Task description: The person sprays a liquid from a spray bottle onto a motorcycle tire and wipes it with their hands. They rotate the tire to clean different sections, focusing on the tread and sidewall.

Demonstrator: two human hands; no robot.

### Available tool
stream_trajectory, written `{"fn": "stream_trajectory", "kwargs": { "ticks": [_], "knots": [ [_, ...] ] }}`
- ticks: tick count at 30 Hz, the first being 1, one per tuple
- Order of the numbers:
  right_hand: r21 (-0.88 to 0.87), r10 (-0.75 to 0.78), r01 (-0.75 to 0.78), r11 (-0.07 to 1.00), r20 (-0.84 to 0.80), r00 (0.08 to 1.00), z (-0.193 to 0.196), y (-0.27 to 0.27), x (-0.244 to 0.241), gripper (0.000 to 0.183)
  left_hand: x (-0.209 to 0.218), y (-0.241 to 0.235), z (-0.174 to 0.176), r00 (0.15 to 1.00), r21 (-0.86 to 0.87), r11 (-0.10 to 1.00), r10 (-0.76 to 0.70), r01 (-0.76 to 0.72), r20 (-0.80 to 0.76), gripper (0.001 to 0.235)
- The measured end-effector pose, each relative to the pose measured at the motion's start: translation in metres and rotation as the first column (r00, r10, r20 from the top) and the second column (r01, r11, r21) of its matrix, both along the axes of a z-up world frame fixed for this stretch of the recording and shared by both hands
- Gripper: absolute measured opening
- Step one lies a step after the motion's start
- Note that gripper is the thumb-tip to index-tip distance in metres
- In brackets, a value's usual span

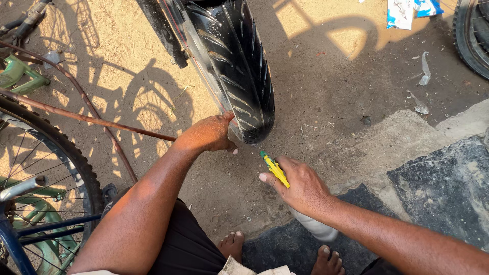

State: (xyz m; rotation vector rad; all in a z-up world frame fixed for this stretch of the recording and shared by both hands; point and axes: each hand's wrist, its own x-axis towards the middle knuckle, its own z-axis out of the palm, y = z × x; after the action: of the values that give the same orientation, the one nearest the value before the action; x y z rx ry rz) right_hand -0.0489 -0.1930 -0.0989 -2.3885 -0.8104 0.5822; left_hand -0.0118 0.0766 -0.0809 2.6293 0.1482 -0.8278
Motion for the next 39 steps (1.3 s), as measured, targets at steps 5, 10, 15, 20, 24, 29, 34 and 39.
{"fn": "stream_trajectory", "kwargs": {
  "ticks": [5, 10, 15, 20, 24, 29, 34, 39],
  "knots": [
    [-0.053, 0.026, -0.028, 0.998, -0.033, 0.999, -0.011, 0.003, -0.002, 0.053, 0.005, -0.002, -0.006, 0.998, 0.051, 0.998, 0.027, -0.024, -0.058, 0.106],
    [-0.013, 0.043, -0.043, 0.999, 0.001, 0.999, -0.019, 0.008, -0.003, 0.053, 0.007, 0.004, -0.009, 1.0, 0.021, 1.0, -0.009, 0.01, -0.028, 0.108],
    [0.048, -0.016, 0.015, 0.999, 0.024, 1.0, -0.028, 0.016, -0.002, 0.051, 0.009, 0.004, -0.012, 0.997, 0.065, 0.997, -0.034, 0.038, -0.062, 0.109],
    [0.02, -0.007, 0.007, 1.0, -0.02, 1.0, -0.033, 0.019, -0.001, 0.052, 0.013, 0.004, -0.011, 0.994, 0.093, 0.994, -0.044, 0.053, -0.096, 0.11],
    [-0.025, -0.007, 0.006, 1.0, -0.047, 0.999, -0.039, 0.017, -0.003, 0.053, 0.014, 0.002, -0.011, 0.992, 0.104, 0.994, -0.027, 0.039, -0.123, 0.109],
    [-0.038, 0.041, -0.043, 0.998, -0.052, 0.998, -0.037, 0.016, 0.001, 0.053, 0.016, 0.001, -0.012, 0.993, 0.094, 0.995, -0.022, 0.033, -0.117, 0.111],
    [-0.023, -0.027, 0.026, 0.999, -0.039, 0.999, 0.004, 0.009, 0.006, 0.052, 0.013, 0.004, -0.015, 0.997, 0.04, 0.996, -0.079, 0.079, -0.013, 0.1],
    [0.216, -0.032, 0.001, 0.976, 0.138, 0.99, 0.052, -0.004, 0.005, 0.051, 0.015, 0.01, -0.024, 0.994, -0.005, 0.995, -0.1, 0.101, 0.052, 0.091]
  ]
}}
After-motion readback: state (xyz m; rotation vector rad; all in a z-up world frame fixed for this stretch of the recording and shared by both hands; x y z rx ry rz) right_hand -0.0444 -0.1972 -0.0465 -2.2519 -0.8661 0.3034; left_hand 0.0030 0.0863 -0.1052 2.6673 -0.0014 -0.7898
